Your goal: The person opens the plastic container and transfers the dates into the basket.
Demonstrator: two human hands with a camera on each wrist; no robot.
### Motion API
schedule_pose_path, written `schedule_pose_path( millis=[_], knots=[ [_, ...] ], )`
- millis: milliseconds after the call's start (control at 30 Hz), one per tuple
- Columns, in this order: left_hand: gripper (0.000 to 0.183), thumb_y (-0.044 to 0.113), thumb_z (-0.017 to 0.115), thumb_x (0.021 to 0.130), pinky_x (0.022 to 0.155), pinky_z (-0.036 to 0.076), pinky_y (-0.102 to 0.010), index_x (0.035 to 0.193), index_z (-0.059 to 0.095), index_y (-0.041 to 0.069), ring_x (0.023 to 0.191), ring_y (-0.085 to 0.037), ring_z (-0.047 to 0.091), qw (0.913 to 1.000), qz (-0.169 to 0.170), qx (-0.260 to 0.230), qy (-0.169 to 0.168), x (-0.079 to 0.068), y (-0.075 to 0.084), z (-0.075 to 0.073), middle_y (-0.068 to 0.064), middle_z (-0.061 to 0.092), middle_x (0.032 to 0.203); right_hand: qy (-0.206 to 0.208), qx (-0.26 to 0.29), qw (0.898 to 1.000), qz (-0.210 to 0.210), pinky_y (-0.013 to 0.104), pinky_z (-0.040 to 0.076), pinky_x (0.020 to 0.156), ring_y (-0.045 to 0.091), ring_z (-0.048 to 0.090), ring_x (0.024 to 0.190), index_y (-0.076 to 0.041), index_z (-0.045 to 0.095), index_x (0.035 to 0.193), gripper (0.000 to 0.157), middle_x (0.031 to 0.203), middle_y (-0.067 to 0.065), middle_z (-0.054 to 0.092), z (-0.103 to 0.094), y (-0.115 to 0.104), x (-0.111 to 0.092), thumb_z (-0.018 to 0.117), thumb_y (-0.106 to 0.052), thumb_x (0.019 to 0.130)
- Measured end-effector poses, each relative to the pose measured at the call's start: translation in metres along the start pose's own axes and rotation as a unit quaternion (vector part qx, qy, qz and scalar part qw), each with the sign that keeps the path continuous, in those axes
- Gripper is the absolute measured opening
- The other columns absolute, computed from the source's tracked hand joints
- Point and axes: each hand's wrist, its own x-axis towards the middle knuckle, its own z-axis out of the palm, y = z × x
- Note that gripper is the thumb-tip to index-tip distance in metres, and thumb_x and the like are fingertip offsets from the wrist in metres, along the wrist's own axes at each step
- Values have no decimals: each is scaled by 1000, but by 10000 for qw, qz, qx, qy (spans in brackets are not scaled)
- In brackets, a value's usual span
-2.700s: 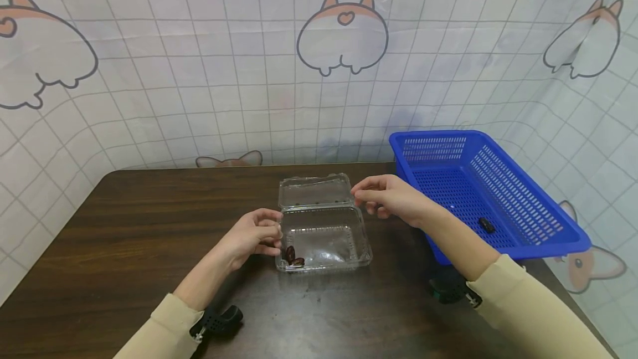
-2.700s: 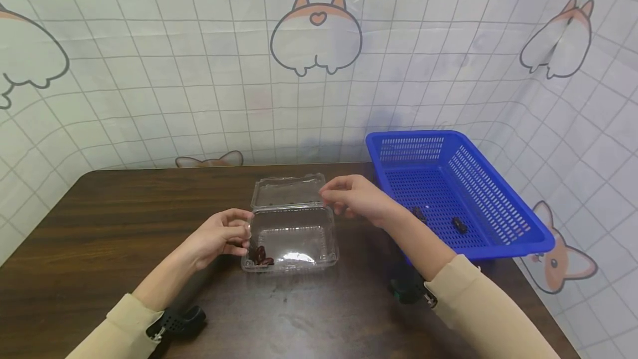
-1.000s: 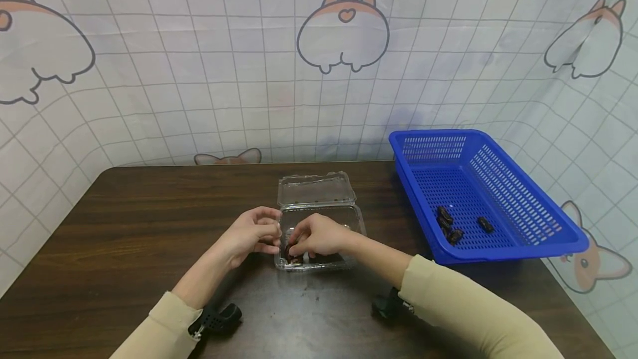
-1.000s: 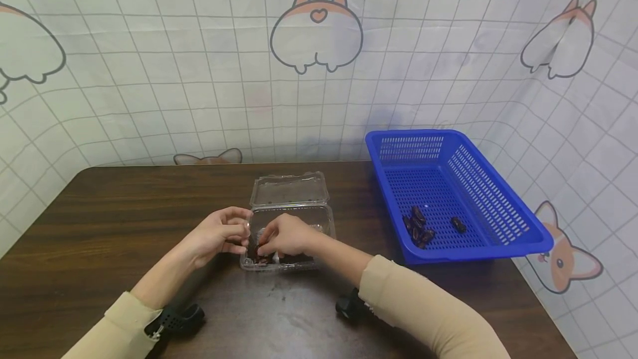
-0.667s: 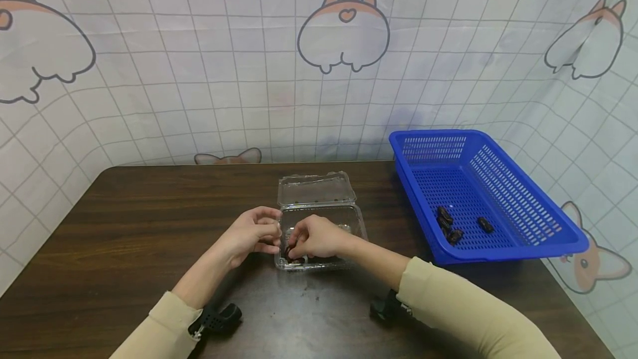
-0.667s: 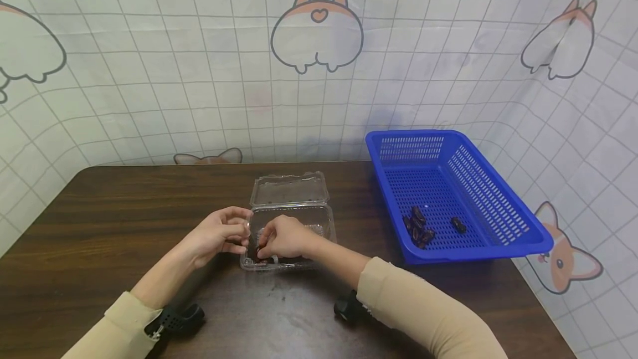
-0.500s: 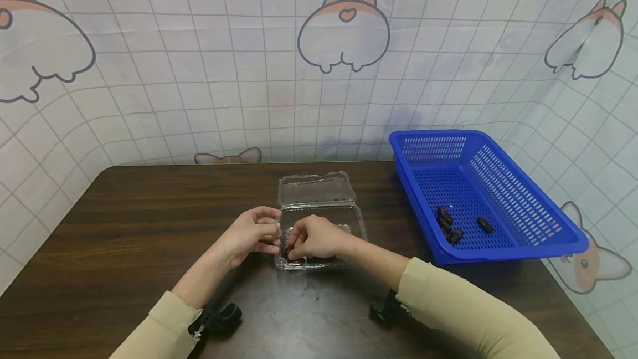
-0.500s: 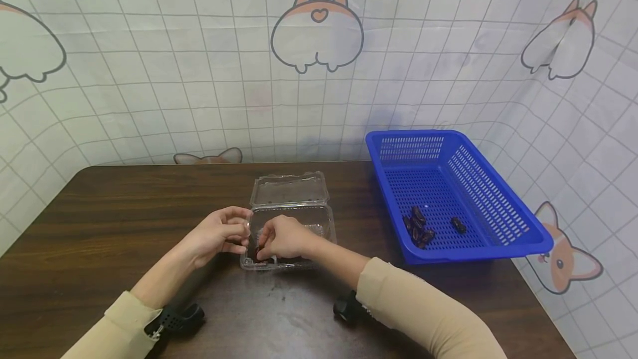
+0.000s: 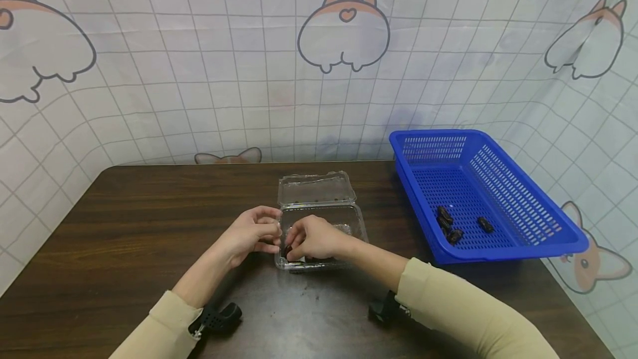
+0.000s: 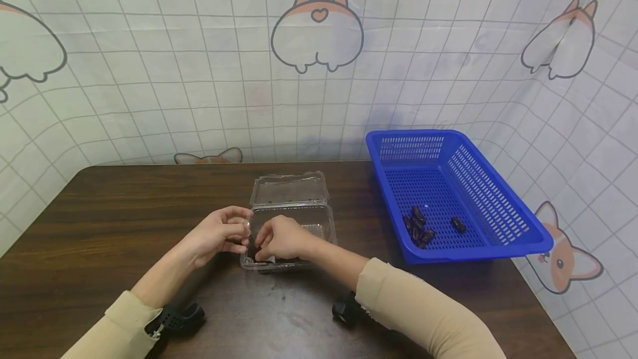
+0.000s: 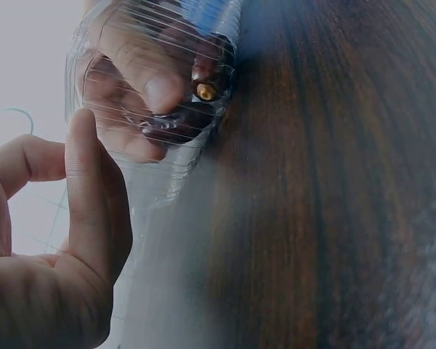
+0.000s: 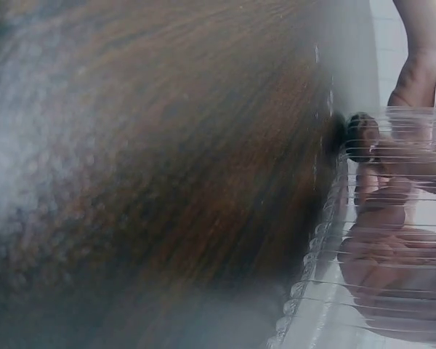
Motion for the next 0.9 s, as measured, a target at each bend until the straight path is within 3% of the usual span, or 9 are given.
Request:
schedule_pose_path(
  millis=[567, 900],
  knots=[
    [52, -3, 60, 89, 67, 63, -32, 139, 44, -8, 74, -19, 63, 10000, 32, 78, 3, 0, 1, 0, -11, 58, 96, -281, 900, 9955, 107, 26, 48, 54, 16, 60, 67, -2, 70, 109, 20, 89, 5, 73, -14, 3, -10, 77, -7, 91],
    [53, -3, 59, 89, 66, 63, -31, 139, 42, -9, 73, -19, 62, 10000, 35, 44, -13, -1, 0, -1, -11, 58, 95, -63, 1124, 9936, 110, 30, 45, 55, 22, 59, 70, -3, 68, 121, 28, 88, 5, 67, -23, 6, -15, 73, -12, 94]
  ],
)
